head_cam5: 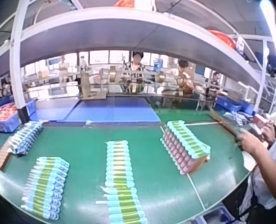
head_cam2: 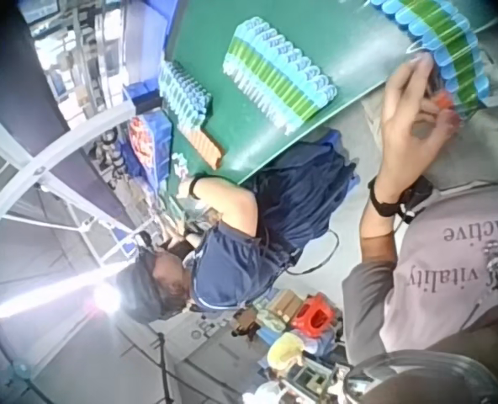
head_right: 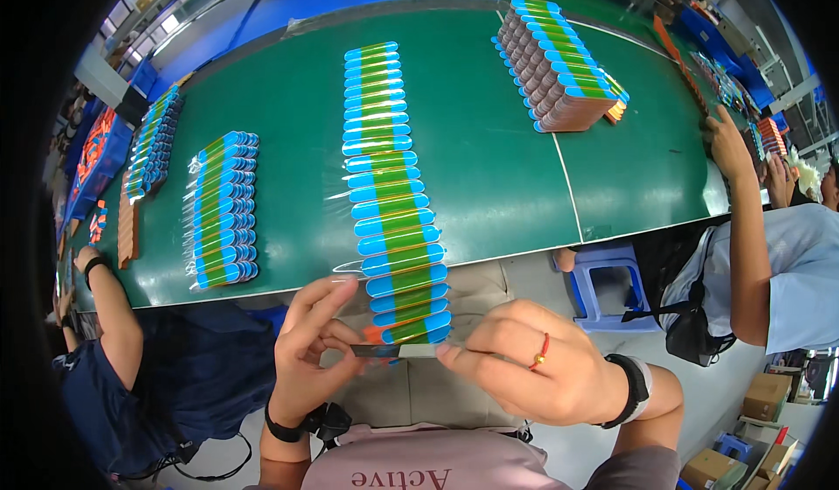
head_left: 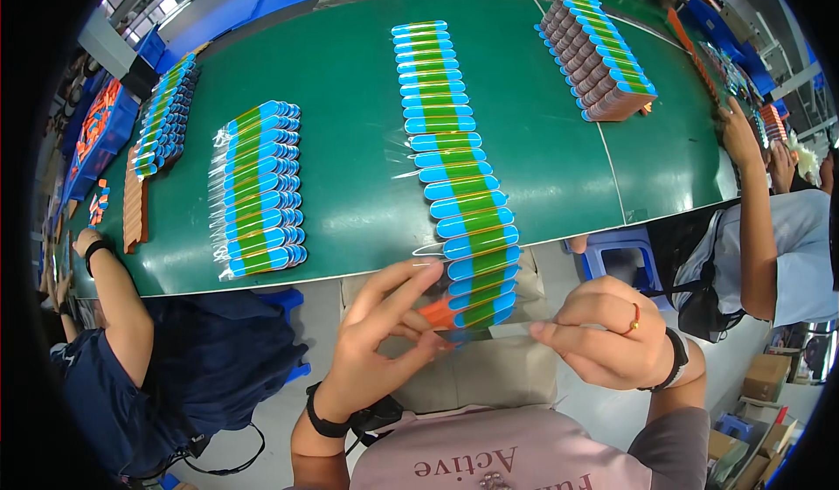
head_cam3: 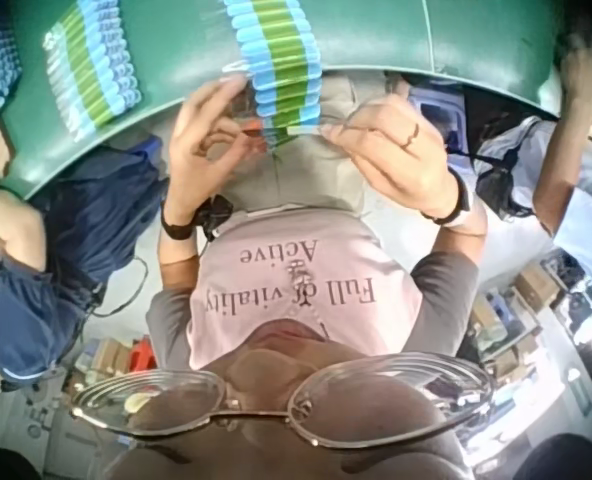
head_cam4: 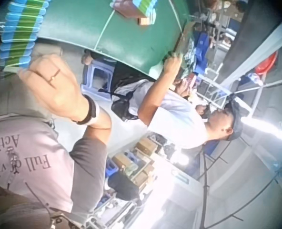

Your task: Manually assembling and arranging small plastic components on a production line.

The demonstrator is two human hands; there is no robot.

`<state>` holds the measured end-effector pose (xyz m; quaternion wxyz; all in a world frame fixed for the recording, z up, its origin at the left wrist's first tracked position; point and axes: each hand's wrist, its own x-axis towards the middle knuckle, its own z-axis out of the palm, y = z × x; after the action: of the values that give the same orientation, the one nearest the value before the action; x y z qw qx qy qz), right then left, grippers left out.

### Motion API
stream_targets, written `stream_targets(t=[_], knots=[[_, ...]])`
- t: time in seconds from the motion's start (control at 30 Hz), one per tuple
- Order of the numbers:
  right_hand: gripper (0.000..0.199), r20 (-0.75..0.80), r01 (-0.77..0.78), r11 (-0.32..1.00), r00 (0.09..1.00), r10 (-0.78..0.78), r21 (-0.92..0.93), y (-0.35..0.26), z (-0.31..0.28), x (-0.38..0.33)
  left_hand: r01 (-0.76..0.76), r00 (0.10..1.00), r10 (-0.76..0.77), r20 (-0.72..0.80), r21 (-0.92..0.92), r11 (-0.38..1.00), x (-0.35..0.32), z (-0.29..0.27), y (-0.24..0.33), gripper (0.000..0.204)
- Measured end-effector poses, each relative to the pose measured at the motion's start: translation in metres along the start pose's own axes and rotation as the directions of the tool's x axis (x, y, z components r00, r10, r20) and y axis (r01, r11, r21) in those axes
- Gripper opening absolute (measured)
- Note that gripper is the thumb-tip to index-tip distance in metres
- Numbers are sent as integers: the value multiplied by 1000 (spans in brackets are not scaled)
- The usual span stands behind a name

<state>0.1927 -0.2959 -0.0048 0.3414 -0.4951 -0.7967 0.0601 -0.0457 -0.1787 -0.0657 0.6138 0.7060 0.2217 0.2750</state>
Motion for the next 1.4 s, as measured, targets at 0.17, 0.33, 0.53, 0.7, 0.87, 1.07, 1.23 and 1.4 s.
stream_targets(t=[0.17,0.33,0.53,0.7,0.87,1.07,1.23,1.4], knots=[[32,16,17,1000,1000,-17,6,1,6,2,-18,999,13,50,94,995,3,3,7,72],[32,69,-4,1000,998,5,-17,5,11,5,22,999,-23,31,35,999,4,4,7,69],[31,60,19,998,998,-15,-57,5,16,5,55,998,-56,19,44,997,5,4,7,68],[32,23,48,995,999,-46,-84,5,29,10,29,999,-30,13,93,995,6,5,3,68],[40,53,29,998,998,-26,-57,3,30,15,10,1000,-10,7,107,994,6,6,2,68],[37,76,21,998,997,-16,-63,5,34,15,-21,1000,21,6,129,991,6,4,0,67],[34,41,26,994,999,-22,-103,6,36,15,-23,999,19,28,124,992,8,5,0,68],[32,57,16,995,998,-10,-94,8,35,14,1,999,-4,33,115,993,8,3,-1,68]])
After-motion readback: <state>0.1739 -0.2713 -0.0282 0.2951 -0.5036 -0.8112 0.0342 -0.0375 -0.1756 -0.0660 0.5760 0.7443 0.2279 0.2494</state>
